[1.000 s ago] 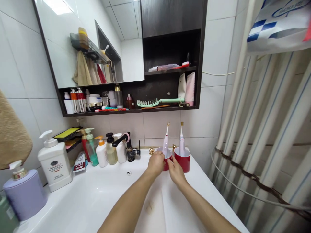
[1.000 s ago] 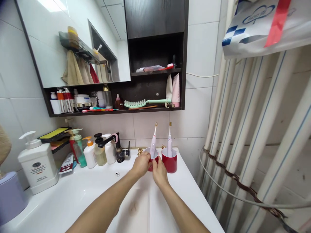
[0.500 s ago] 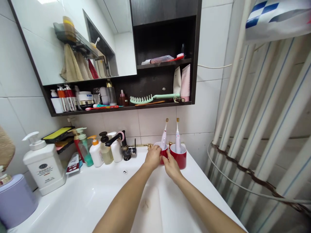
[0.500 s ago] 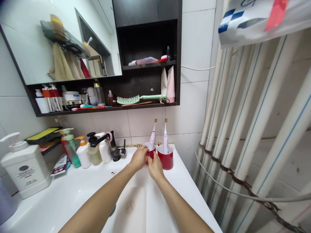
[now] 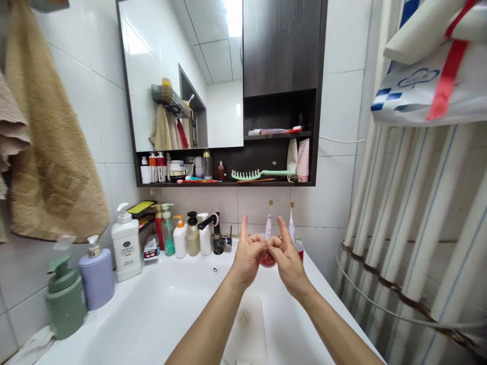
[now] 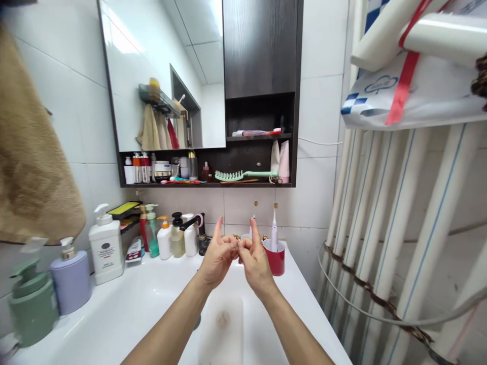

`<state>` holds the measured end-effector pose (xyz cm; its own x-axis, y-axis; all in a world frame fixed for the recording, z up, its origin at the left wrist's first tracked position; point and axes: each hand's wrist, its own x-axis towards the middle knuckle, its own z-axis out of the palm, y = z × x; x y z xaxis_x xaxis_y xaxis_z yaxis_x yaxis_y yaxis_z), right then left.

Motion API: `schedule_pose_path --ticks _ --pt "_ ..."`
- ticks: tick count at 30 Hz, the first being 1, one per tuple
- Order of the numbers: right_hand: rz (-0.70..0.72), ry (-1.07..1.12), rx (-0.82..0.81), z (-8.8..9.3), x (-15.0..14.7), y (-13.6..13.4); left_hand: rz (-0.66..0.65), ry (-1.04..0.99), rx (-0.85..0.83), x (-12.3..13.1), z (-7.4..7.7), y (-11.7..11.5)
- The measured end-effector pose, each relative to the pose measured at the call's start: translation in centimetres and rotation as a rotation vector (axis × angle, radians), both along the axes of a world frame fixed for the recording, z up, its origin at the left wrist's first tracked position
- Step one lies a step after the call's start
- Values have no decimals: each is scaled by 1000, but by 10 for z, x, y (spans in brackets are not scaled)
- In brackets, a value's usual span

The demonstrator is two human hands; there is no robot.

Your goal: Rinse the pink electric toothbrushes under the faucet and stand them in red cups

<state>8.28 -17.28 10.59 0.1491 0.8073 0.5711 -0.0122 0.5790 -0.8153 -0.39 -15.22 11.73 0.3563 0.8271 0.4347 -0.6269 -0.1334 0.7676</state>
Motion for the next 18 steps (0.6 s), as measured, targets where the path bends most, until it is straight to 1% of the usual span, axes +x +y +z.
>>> schedule_pose_path --ticks 1,3,6,9,11,13,15,17,18 --pt "24 18 0 5 -4 -6 -15 -4 1 -3 4 -6" --pt "51 41 -18 11 -9 -15 -26 -9 -4 -7 6 -14" --pt "39 104 -107 10 -11 -20 -6 -32 -65 -12 2 -18" --pt "-20 132 -191 8 -12 -20 4 38 -212 -17 -5 -18" --pt "-51 98 -207 6 -14 -18 -43 135 -281 -18 -9 -18" --pt "-86 45 -227 2 -16 -14 -86 203 -304 -17 -13 -16" --pt "-132 -27 -254 -3 -16 -8 -96 248 -309 -15 -17 -14" --pt "-202 -113 -288 -11 -10 2 -87 309 -320 -14 -27 -11" --pt "-254 -159 -306 -15 -3 8 -78 349 -334 -14 -34 -10"
